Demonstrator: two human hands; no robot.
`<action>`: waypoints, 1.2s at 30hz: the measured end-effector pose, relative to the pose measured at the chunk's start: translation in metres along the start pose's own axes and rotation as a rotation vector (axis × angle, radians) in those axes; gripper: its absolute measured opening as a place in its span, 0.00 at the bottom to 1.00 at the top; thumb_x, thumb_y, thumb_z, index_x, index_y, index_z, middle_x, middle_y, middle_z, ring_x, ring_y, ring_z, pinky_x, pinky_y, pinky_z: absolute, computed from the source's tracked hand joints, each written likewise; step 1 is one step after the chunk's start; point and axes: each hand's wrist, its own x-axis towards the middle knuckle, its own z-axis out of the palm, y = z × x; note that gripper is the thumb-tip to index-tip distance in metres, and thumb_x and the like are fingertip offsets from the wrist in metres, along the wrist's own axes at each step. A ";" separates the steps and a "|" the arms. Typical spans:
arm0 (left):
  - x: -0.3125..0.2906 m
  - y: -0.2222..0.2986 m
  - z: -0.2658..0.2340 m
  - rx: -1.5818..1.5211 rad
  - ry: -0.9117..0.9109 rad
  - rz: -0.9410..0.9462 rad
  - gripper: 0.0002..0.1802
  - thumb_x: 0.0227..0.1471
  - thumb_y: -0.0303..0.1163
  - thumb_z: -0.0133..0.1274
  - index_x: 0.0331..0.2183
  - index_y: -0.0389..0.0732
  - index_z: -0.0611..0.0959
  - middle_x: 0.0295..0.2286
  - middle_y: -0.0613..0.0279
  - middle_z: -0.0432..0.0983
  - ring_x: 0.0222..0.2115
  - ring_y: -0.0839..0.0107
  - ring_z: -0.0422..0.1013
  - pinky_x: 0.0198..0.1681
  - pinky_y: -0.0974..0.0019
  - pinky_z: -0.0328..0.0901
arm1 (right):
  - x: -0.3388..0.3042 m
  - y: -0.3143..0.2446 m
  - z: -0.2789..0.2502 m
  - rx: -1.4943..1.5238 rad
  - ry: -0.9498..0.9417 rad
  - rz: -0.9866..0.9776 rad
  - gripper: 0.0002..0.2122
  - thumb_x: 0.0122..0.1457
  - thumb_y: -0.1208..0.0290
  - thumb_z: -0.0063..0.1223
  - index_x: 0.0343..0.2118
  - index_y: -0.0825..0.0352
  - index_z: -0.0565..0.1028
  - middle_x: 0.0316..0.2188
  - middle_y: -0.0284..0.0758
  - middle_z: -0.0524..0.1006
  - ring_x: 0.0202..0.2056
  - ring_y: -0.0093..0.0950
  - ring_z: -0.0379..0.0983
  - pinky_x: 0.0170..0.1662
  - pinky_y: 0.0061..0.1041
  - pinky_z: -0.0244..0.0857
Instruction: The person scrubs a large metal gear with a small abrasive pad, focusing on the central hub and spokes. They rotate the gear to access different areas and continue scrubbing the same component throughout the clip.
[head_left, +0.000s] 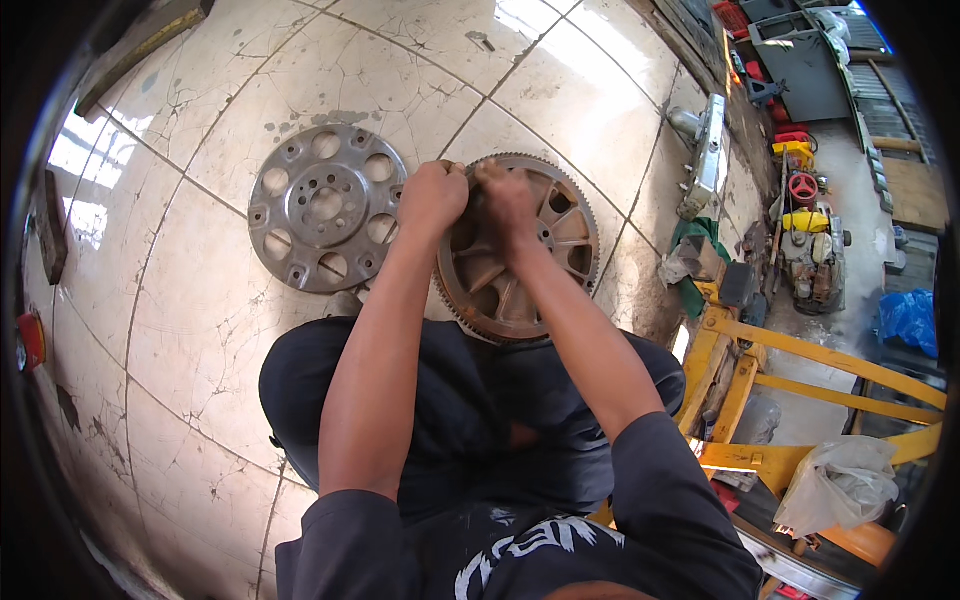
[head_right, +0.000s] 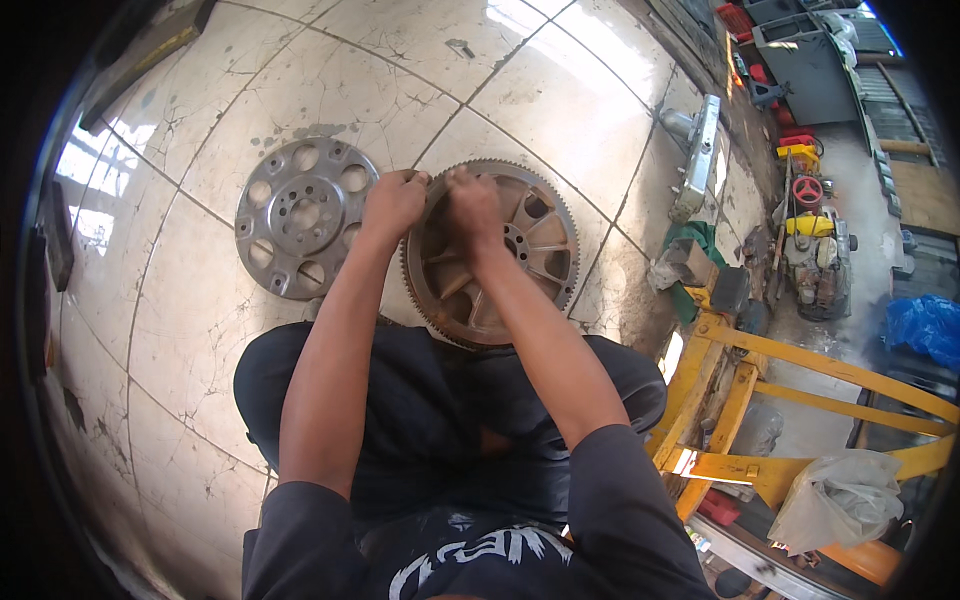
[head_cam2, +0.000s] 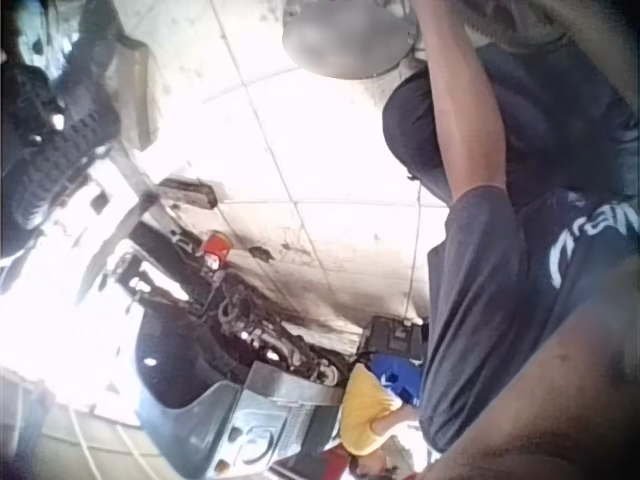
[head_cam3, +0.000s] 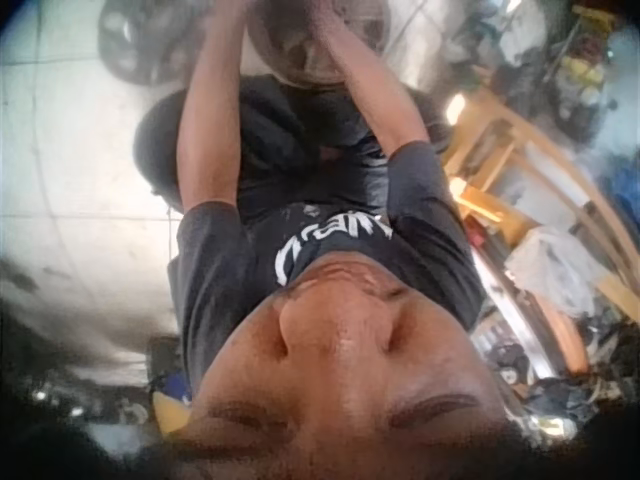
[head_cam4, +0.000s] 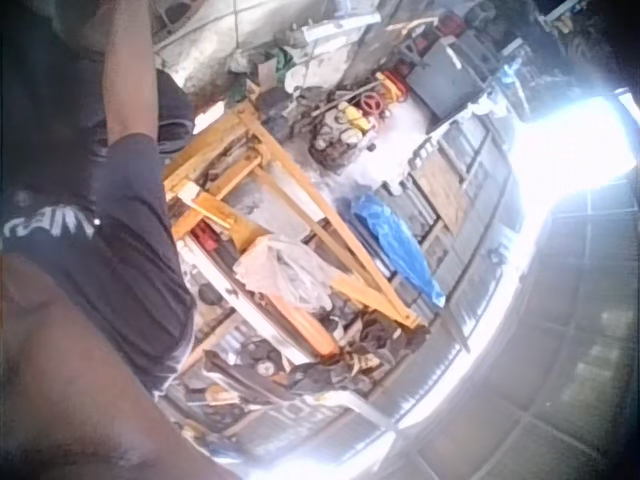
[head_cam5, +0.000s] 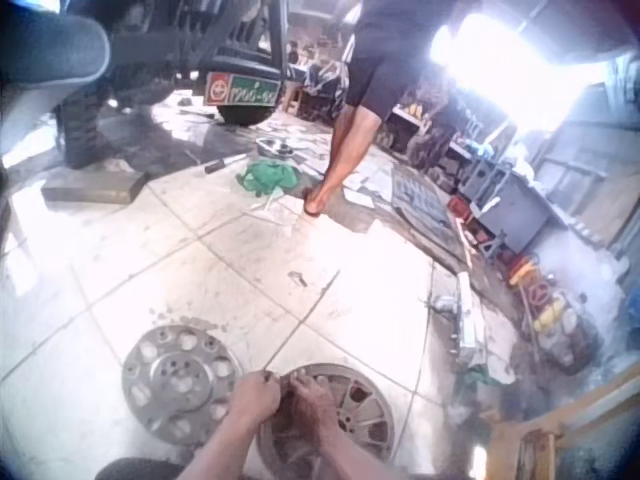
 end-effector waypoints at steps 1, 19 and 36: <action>0.003 -0.012 -0.006 -0.043 0.031 -0.013 0.24 0.67 0.45 0.49 0.47 0.35 0.87 0.48 0.38 0.82 0.52 0.39 0.77 0.56 0.44 0.70 | 0.005 -0.019 -0.006 0.019 0.027 0.005 0.16 0.50 0.85 0.54 0.42 0.69 0.86 0.44 0.47 0.86 0.42 0.43 0.84 0.53 0.43 0.75; -0.014 0.009 -0.001 0.072 0.172 0.107 0.23 0.55 0.27 0.54 0.52 0.45 0.87 0.53 0.43 0.78 0.58 0.42 0.71 0.60 0.45 0.69 | -0.003 0.035 -0.013 -0.044 0.013 0.005 0.13 0.58 0.70 0.55 0.42 0.66 0.87 0.34 0.47 0.86 0.33 0.47 0.83 0.44 0.45 0.75; -0.004 -0.005 -0.013 0.048 0.253 0.081 0.25 0.49 0.25 0.50 0.49 0.45 0.89 0.43 0.43 0.85 0.48 0.47 0.79 0.53 0.48 0.72 | 0.002 0.018 0.000 0.042 0.047 0.171 0.19 0.54 0.80 0.48 0.46 0.62 0.86 0.45 0.42 0.86 0.44 0.46 0.82 0.55 0.44 0.73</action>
